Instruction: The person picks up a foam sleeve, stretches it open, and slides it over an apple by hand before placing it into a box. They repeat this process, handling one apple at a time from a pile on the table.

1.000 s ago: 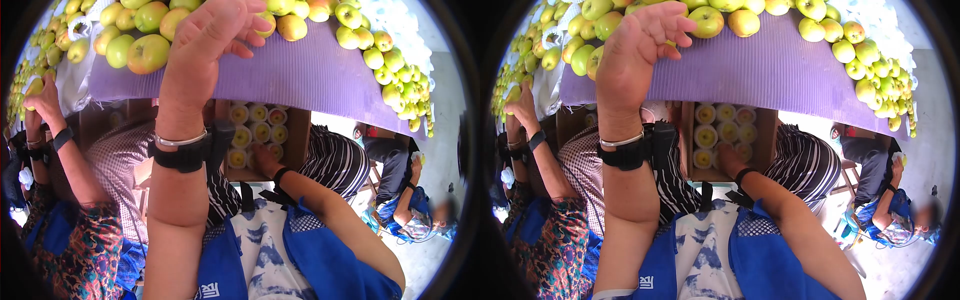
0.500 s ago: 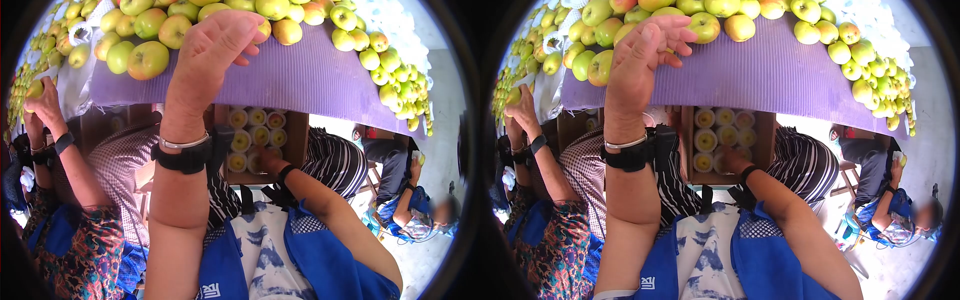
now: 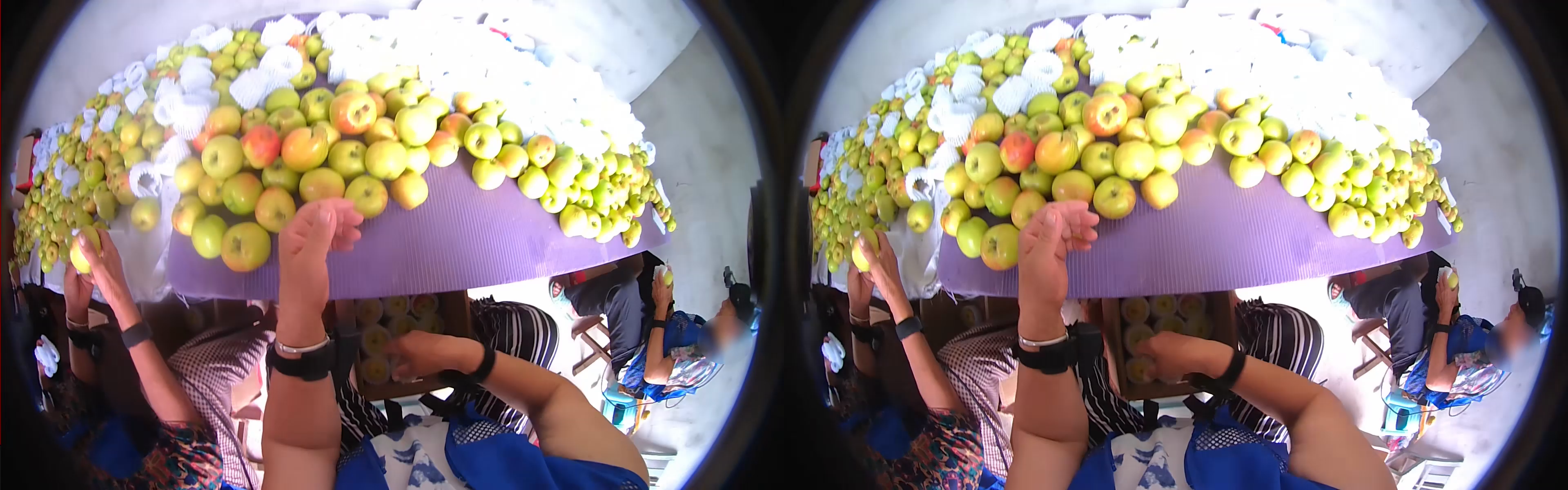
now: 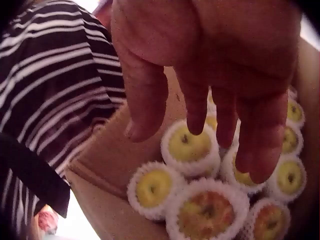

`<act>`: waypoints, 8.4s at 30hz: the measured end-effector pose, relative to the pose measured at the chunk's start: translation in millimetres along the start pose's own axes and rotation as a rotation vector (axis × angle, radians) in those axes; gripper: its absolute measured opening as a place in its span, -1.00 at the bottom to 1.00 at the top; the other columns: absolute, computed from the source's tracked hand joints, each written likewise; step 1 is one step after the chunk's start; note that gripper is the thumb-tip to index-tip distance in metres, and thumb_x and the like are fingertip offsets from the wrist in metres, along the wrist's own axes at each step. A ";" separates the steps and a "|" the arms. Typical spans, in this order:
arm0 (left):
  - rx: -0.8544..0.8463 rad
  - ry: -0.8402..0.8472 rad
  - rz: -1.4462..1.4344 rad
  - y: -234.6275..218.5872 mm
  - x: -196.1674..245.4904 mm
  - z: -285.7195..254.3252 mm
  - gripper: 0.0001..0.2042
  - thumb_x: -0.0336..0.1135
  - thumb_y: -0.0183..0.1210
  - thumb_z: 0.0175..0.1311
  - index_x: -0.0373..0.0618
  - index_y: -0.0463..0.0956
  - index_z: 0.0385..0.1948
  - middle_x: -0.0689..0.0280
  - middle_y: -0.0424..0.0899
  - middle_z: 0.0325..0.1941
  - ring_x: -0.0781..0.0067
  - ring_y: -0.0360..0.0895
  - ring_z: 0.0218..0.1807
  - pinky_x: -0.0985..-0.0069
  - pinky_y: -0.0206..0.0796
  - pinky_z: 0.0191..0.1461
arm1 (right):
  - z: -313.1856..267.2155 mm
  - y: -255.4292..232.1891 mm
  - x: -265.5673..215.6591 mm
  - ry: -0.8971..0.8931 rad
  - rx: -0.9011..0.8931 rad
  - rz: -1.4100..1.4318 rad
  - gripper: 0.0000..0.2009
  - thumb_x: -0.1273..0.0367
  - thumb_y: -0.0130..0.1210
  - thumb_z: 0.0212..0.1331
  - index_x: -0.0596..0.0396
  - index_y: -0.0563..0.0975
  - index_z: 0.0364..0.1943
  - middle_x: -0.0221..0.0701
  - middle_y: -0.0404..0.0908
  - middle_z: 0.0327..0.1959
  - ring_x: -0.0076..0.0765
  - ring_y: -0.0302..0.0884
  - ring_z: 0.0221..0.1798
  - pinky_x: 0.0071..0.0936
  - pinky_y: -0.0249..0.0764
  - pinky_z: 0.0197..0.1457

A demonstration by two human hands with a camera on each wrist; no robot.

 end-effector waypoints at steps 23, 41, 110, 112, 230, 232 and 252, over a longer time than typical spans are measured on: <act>-0.031 -0.100 -0.040 13.2 -14.7 7.4 -0.70 -0.15 -0.06 0.28 -0.23 0.49 -0.29 0.27 0.59 -0.36 0.57 0.47 -0.39 0.64 0.29 -0.31 | -34.1 -468.6 107.2 0.449 1.108 0.124 -0.69 0.36 0.13 -0.07 0.13 0.54 -0.17 -0.34 0.56 -0.33 -0.40 0.52 -0.29 -0.40 0.52 -0.30; -0.070 -0.137 -0.169 32.9 -26.8 10.3 -0.76 -0.23 -0.01 0.27 -0.22 0.48 -0.24 0.31 0.59 -0.33 0.60 0.46 -0.37 0.64 0.29 -0.28 | -53.5 -338.6 -5.4 -0.542 1.061 0.958 -0.86 0.52 0.02 0.05 0.08 0.44 -0.27 -0.47 0.49 -0.40 -0.54 0.41 -0.48 -0.57 0.39 -0.38; -0.113 0.034 -0.041 91.4 -26.6 0.0 -0.75 -0.53 0.12 0.07 -0.29 0.38 -0.18 0.29 0.53 -0.21 0.60 0.45 -0.18 0.61 0.32 -0.08 | -73.6 -200.4 17.8 -0.721 1.028 0.883 -0.11 0.23 0.34 -0.19 0.17 0.04 0.24 -0.24 0.17 0.21 -0.28 0.11 0.26 -0.42 0.11 0.24; -0.125 0.032 -0.112 95.0 -26.6 0.4 -0.76 -0.53 0.08 0.11 -0.28 0.35 -0.16 0.28 0.53 -0.20 0.59 0.45 -0.19 0.61 0.33 -0.10 | -60.9 -189.9 9.5 -0.638 0.937 0.785 -0.03 0.22 0.38 -0.26 0.17 -0.01 0.27 -0.21 0.14 0.23 -0.24 0.08 0.28 -0.39 0.09 0.26; -0.103 -0.001 -0.037 62.8 0.2 -15.6 -0.83 -0.47 0.02 0.13 -0.32 0.43 -0.26 0.34 0.51 -0.31 0.62 0.42 -0.26 0.65 0.26 -0.15 | -25.5 -172.8 12.9 -0.213 0.980 0.259 -0.91 0.41 0.17 -0.09 0.11 0.52 -0.53 -0.19 0.55 -0.52 -0.03 0.55 -0.38 -0.38 0.45 -0.38; -0.130 -0.045 -0.037 64.6 -3.1 -14.2 -0.86 -0.53 0.04 0.10 -0.30 0.45 -0.30 0.35 0.51 -0.34 0.63 0.44 -0.29 0.67 0.28 -0.17 | -22.8 -172.5 16.1 -0.268 0.937 0.392 -0.89 0.39 0.18 -0.10 0.12 0.52 -0.54 -0.19 0.54 -0.55 -0.04 0.55 -0.37 -0.39 0.44 -0.37; 0.242 0.064 -0.197 27.3 -4.0 -10.5 -0.94 -0.52 0.01 0.16 -0.20 0.43 -0.36 0.39 0.55 -0.42 0.73 0.41 -0.48 0.76 0.15 -0.46 | -123.8 -245.1 45.5 0.046 1.627 -0.233 -0.43 0.46 0.28 -0.25 0.14 0.33 -0.02 -0.14 0.38 0.00 0.04 0.26 0.09 -0.16 0.22 0.14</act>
Point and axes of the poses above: each hand's wrist, its own z-axis towards the middle knuckle, its own y-axis out of the palm, x = y × z, the point moved 9 cm from there along z, towards the middle knuckle
